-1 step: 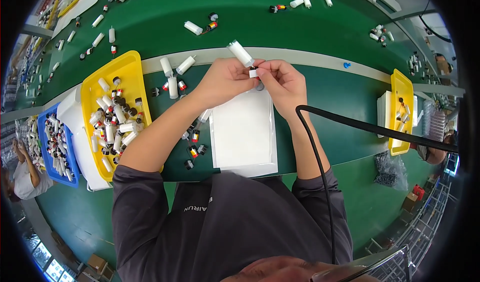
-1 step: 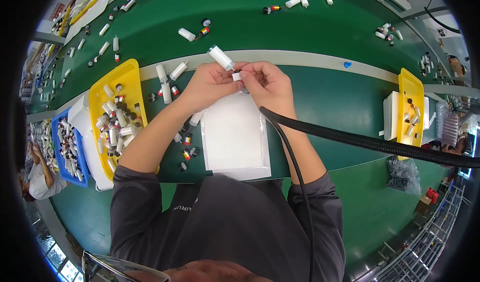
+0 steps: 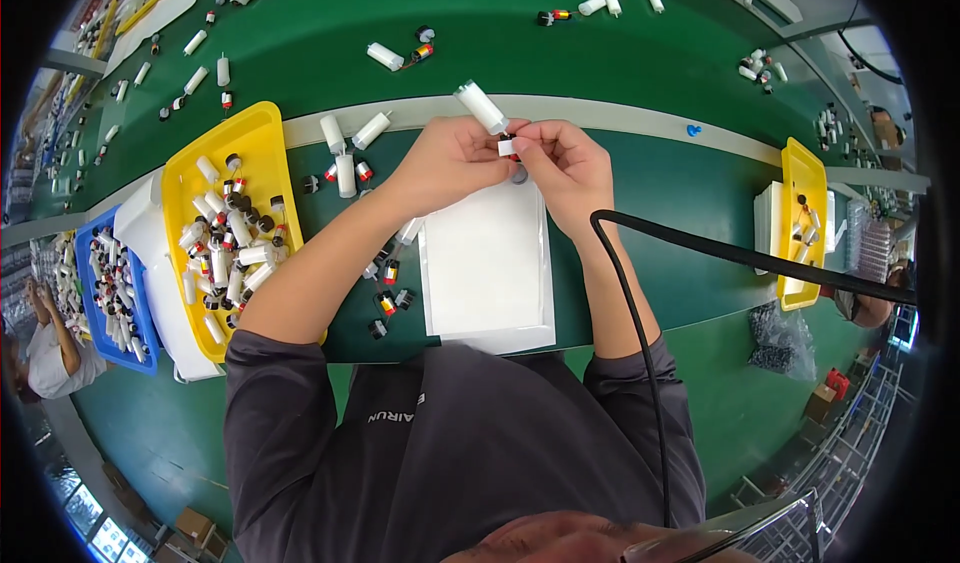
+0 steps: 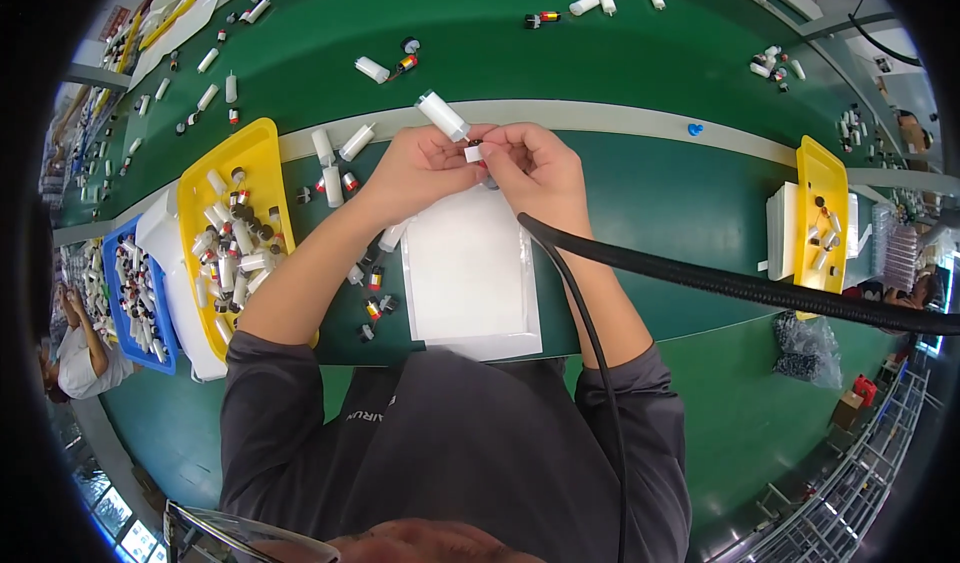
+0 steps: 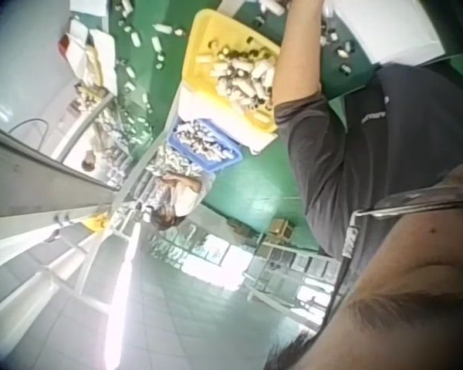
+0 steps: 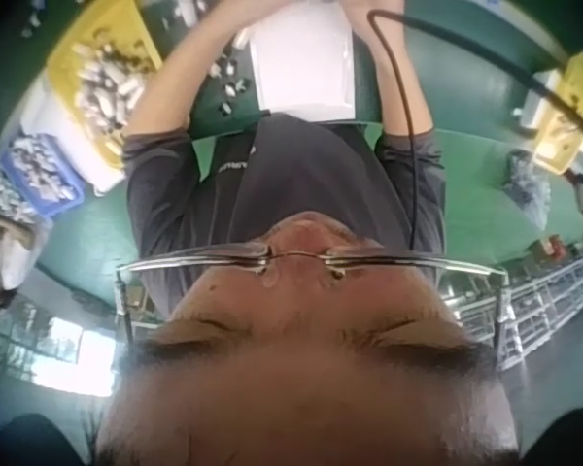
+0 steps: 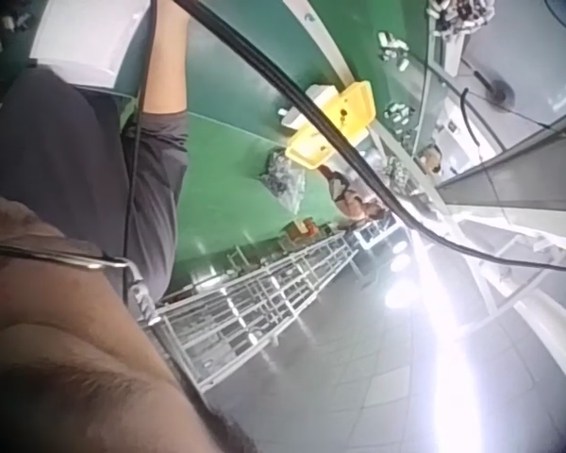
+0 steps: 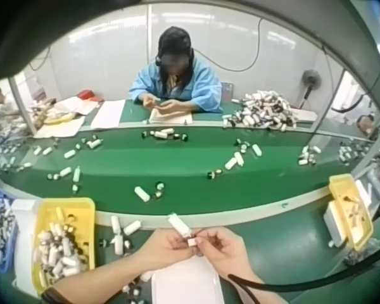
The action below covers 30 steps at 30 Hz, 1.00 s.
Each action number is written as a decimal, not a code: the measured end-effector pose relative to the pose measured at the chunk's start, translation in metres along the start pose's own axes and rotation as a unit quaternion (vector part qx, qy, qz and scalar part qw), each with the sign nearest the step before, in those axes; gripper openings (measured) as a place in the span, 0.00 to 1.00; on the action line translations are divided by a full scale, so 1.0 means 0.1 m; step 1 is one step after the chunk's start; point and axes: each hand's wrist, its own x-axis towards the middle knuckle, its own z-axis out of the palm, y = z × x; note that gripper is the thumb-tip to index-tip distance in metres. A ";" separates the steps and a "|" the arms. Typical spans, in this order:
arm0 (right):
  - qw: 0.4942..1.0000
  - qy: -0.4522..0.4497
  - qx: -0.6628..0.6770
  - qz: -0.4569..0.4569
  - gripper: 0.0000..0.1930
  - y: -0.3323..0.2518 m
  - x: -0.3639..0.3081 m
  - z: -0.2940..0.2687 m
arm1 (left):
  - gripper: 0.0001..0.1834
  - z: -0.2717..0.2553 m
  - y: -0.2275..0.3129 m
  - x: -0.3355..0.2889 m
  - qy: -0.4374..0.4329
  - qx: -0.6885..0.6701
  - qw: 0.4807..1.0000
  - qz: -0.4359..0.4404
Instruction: The person assembles small white and black plastic components by hand on an industrial assembly line.
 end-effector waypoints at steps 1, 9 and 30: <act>1.000 0.001 0.001 -0.001 0.04 0.02 0.00 -0.01 | 0.22 0.00 0.01 -0.01 -0.006 -0.014 1.000 0.008; 0.971 0.163 -0.070 -0.162 0.08 0.14 -0.01 0.07 | 0.19 -0.02 0.05 0.02 -0.001 -0.006 1.000 -0.017; 0.782 -0.142 -0.515 -0.321 0.25 0.17 -0.39 -0.15 | 0.21 -2.43 1.34 0.13 0.233 0.694 0.673 -0.106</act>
